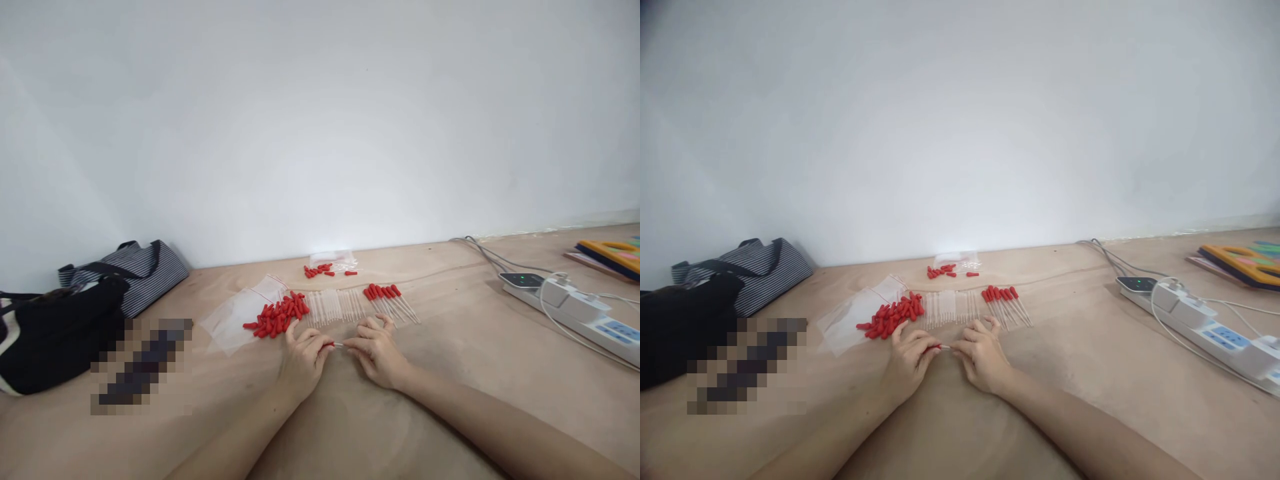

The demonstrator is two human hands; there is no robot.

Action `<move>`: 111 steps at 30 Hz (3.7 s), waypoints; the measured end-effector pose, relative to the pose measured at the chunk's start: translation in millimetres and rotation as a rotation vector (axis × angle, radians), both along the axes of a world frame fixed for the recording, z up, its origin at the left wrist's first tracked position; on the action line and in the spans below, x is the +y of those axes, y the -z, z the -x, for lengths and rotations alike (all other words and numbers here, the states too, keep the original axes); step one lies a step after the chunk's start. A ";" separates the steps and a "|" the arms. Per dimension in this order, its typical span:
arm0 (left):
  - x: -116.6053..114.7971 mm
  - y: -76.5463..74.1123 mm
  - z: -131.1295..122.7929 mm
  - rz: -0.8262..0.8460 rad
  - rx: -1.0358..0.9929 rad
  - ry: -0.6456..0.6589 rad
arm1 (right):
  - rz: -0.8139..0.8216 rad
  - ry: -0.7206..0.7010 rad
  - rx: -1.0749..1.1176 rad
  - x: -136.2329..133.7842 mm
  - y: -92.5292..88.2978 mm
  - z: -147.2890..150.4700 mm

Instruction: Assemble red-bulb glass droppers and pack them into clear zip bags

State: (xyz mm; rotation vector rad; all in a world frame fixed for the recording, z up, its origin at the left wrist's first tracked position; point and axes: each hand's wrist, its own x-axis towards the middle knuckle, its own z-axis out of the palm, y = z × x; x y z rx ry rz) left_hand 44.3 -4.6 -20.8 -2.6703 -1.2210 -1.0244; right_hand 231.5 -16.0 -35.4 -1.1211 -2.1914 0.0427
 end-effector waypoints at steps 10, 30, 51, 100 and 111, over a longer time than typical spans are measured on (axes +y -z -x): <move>-2.5 -1.2 -1.0 -0.033 0.014 0.057 | -0.051 -0.010 -0.035 3.8 2.6 0.5; -3.5 -3.6 -0.3 -0.048 0.045 0.051 | 0.030 -0.036 -0.079 7.0 -3.8 8.6; 10.4 -1.5 22.6 -0.111 0.081 -0.232 | -0.085 0.179 -0.117 18.4 -7.9 -14.5; 10.6 1.3 29.4 -0.178 0.069 0.220 | 0.059 0.156 -0.126 18.6 -12.7 -32.6; -0.9 -18.2 38.8 0.138 0.154 0.144 | 0.221 0.101 -0.092 8.0 -12.4 -41.1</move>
